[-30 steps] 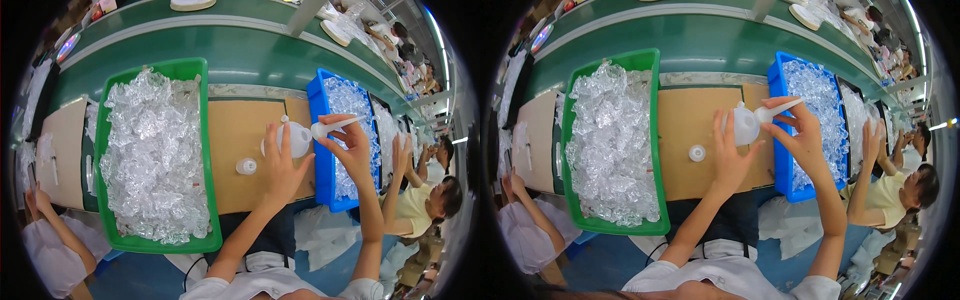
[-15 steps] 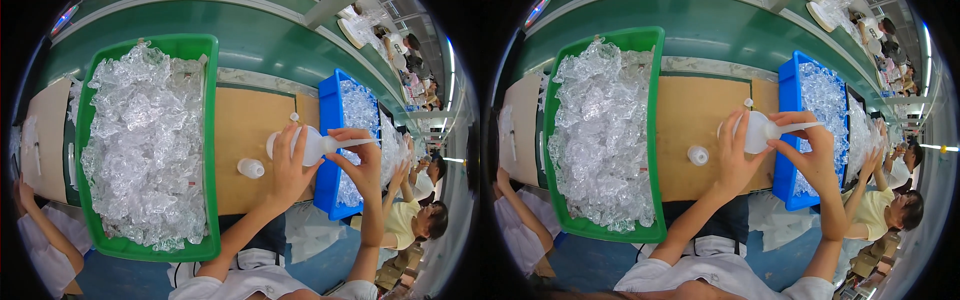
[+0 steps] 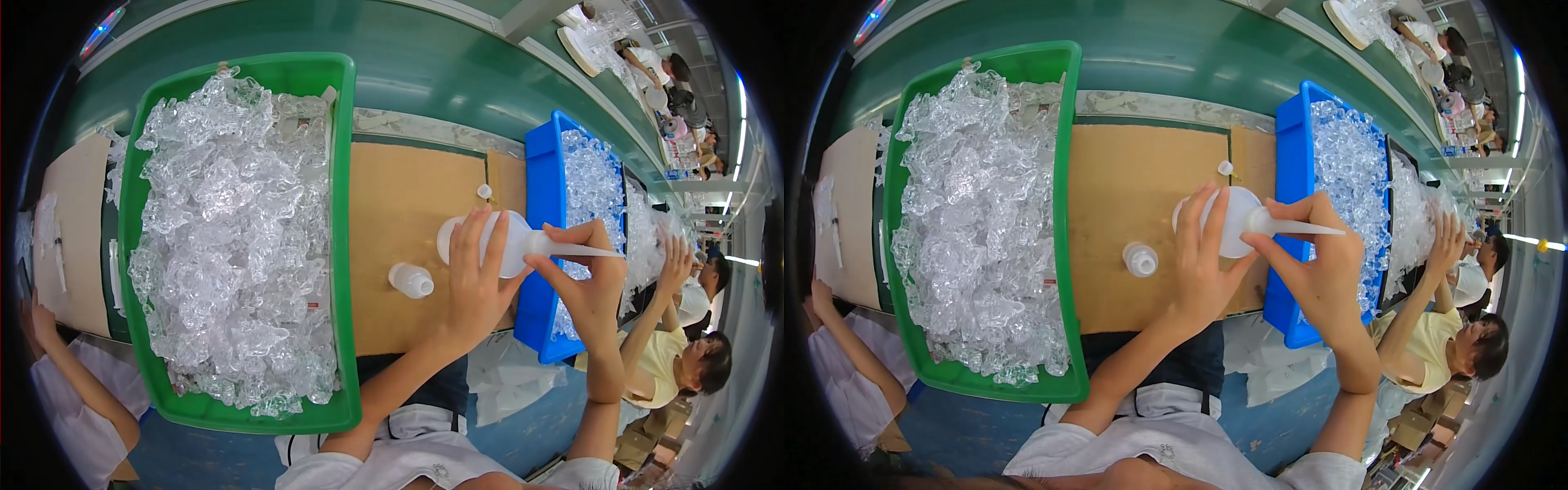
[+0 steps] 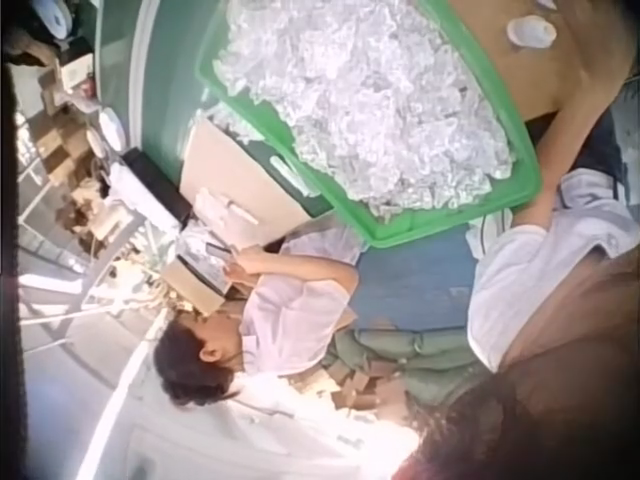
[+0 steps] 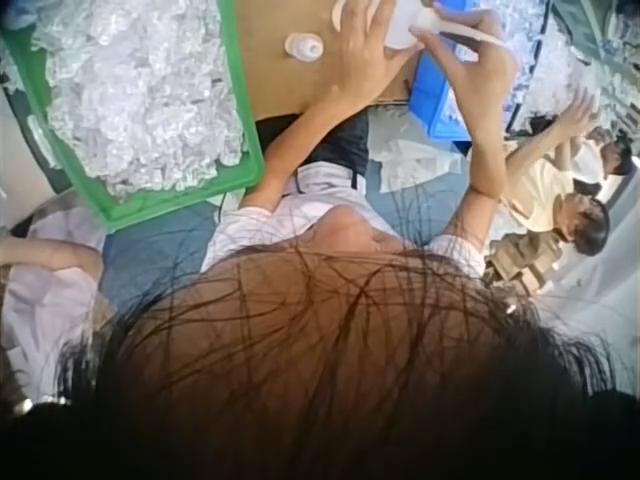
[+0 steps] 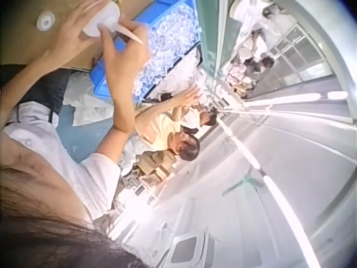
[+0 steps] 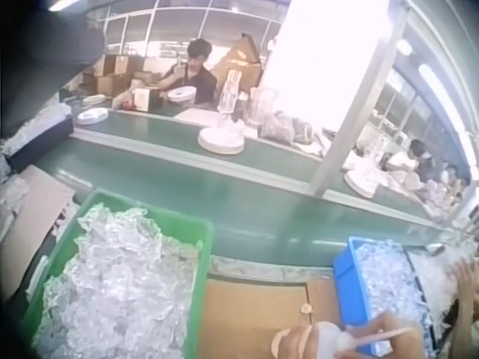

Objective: Attaching decorative plastic crystals to an LED fixture base plate using adhesive.

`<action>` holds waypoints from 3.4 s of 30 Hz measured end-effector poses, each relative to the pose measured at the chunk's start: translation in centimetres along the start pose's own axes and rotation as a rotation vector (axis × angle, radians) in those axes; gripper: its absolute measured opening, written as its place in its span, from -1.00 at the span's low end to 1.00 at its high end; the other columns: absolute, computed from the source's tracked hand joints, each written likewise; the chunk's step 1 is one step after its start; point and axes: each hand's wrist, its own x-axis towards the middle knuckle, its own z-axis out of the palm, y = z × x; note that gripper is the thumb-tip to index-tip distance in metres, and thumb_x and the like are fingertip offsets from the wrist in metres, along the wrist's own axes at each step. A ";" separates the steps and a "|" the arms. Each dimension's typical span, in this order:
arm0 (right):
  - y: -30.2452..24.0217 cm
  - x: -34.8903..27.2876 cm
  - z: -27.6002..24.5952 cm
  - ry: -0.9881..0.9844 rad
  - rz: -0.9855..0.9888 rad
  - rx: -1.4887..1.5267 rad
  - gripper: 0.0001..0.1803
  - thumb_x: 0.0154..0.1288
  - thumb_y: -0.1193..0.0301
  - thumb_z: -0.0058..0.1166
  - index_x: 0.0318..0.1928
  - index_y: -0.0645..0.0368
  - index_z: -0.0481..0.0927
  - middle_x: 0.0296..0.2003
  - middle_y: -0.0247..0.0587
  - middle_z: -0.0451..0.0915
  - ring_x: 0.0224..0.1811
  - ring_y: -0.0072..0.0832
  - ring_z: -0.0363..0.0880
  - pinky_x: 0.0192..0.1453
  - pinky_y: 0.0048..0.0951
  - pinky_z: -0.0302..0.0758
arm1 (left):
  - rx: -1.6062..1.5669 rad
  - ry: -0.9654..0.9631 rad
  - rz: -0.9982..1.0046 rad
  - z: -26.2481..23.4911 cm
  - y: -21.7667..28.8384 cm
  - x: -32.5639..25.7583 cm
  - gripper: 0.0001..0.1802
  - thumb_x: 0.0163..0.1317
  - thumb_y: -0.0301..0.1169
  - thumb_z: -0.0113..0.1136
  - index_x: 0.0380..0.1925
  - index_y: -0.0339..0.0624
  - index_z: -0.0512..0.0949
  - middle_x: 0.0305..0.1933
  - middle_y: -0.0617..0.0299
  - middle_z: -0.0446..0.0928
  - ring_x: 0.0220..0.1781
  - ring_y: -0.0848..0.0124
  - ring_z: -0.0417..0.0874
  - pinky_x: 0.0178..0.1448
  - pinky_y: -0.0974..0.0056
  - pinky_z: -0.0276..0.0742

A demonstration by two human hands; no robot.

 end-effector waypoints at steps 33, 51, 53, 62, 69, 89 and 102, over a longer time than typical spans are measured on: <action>4.6 4.9 -0.8 -0.203 -0.737 -0.197 -0.64 -0.19 0.26 0.43 -0.44 0.11 0.52 -0.58 -0.24 0.49 -0.57 -0.32 0.48 -0.54 -0.38 0.38 | -0.085 -0.012 0.052 0.2 -1.7 0.5 -0.13 -0.26 -0.47 0.48 0.16 -0.14 0.31 0.22 0.01 0.29 0.25 -0.01 0.32 0.24 0.00 0.31; 4.0 5.2 1.6 -0.473 -0.210 0.945 -0.55 0.31 0.19 0.01 -0.68 0.16 0.42 -0.69 -0.29 0.46 -0.57 -0.58 0.45 -0.43 -0.57 0.37 | -0.153 0.014 -0.139 1.2 -1.2 0.6 -0.22 -0.26 -0.35 0.50 0.06 -0.10 0.36 0.08 0.10 0.39 0.12 0.10 0.40 0.15 0.04 0.27; 3.6 4.9 2.1 -0.474 -0.187 0.874 -0.37 0.39 0.25 -0.11 -0.89 0.13 0.30 -0.88 -0.34 0.32 -0.78 -0.62 0.31 -0.64 -0.58 0.22 | -0.166 0.024 -0.107 1.1 -1.0 0.7 -0.25 -0.25 -0.36 0.49 0.04 -0.10 0.37 0.06 0.12 0.40 0.11 0.12 0.41 0.13 0.07 0.29; 3.7 5.0 3.6 -0.384 -0.242 0.987 -0.37 0.41 0.26 -0.16 -0.88 0.14 0.28 -0.89 -0.33 0.28 -0.83 -0.61 0.23 -0.68 -0.55 0.19 | -0.132 -0.026 -0.105 0.7 -1.4 0.9 -0.23 -0.22 -0.39 0.48 0.07 -0.13 0.32 0.01 0.11 0.38 0.09 0.14 0.41 0.13 0.15 0.34; 0.7 3.2 6.7 0.408 0.012 0.916 -0.35 0.45 0.24 -0.20 -0.86 0.09 0.20 -0.88 -0.38 0.24 -0.82 -0.68 0.17 -0.71 -0.55 0.11 | 0.037 0.235 -0.118 3.3 -0.7 -0.2 -0.26 -0.20 -0.41 0.46 0.06 -0.13 0.33 0.04 0.09 0.38 0.10 0.14 0.41 0.17 0.15 0.31; 0.6 3.5 7.3 0.388 0.014 0.900 -0.40 0.45 0.29 -0.23 -0.84 0.08 0.18 -0.90 -0.35 0.17 -0.88 -0.61 0.09 -0.70 -0.52 0.17 | 0.140 0.375 -0.065 4.2 -1.4 -0.2 -0.31 -0.16 -0.48 0.41 0.04 -0.18 0.33 0.06 0.12 0.39 0.13 0.17 0.40 0.12 0.12 0.33; 5.1 3.4 2.7 -0.320 -0.114 1.065 -0.34 0.43 0.28 -0.21 -0.90 0.09 0.17 -0.93 -0.35 0.15 -0.88 -0.60 0.10 -0.70 -0.53 0.12 | -0.513 -0.334 -0.329 2.0 -2.4 0.1 -0.06 -0.32 -0.36 0.56 0.15 -0.23 0.28 0.06 0.02 0.44 0.10 0.14 0.49 0.12 0.13 0.44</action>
